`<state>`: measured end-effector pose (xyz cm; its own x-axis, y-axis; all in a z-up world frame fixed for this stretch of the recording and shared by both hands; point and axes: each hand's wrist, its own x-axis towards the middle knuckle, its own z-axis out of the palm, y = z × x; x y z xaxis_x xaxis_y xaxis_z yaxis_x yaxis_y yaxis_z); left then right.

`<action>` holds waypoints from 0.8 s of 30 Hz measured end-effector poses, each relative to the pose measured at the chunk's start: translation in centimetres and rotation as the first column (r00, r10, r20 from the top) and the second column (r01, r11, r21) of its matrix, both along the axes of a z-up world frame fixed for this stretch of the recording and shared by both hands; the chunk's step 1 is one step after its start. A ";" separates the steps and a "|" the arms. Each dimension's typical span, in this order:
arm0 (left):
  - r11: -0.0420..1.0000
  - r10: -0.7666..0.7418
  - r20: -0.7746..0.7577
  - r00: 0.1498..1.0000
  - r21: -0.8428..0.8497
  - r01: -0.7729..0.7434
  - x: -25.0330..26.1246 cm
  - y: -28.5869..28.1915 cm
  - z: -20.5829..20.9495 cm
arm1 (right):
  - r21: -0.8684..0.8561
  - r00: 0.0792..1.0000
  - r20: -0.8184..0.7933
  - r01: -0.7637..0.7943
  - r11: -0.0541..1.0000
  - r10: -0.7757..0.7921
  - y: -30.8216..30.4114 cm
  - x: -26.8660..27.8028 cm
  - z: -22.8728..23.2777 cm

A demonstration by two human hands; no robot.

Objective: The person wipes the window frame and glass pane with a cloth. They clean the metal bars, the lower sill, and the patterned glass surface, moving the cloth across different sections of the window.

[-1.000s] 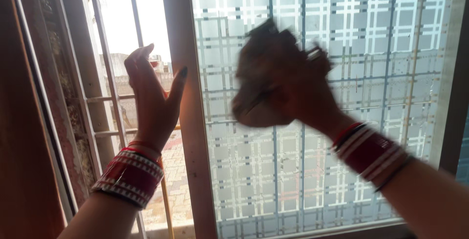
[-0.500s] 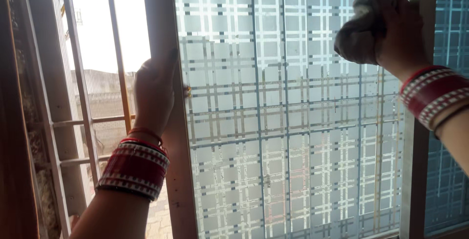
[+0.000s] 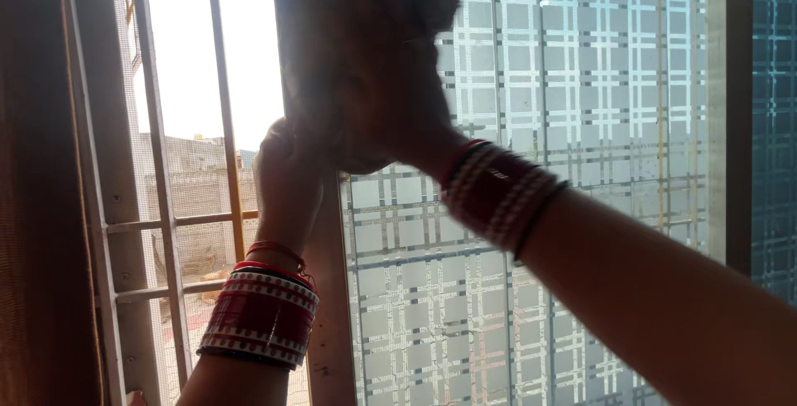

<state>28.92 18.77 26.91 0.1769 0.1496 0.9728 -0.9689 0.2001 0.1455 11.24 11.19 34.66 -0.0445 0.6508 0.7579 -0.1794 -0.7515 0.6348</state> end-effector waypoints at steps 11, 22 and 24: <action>0.970 -0.241 -0.115 0.964 0.009 0.244 -2.0 1.1 0.3 | 0.008 0.984 0.062 0.168 0.986 -0.168 -4.9 -1.3 7.6; 0.966 -0.235 -0.224 0.946 0.057 0.254 -2.5 1.7 0.3 | 0.336 0.918 0.073 0.345 0.876 -0.390 -23.2 -15.5 8.7; 0.972 -0.215 -0.167 0.962 0.056 0.227 -1.8 1.3 0.1 | 0.303 0.851 0.102 0.467 0.831 -0.515 -24.9 -18.2 6.8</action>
<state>27.16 20.05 26.98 0.3501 0.0178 0.9365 -0.8652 0.3892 0.3160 -7.00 -13.68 41.48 0.0837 0.4045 0.9107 -0.6561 -0.6655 0.3559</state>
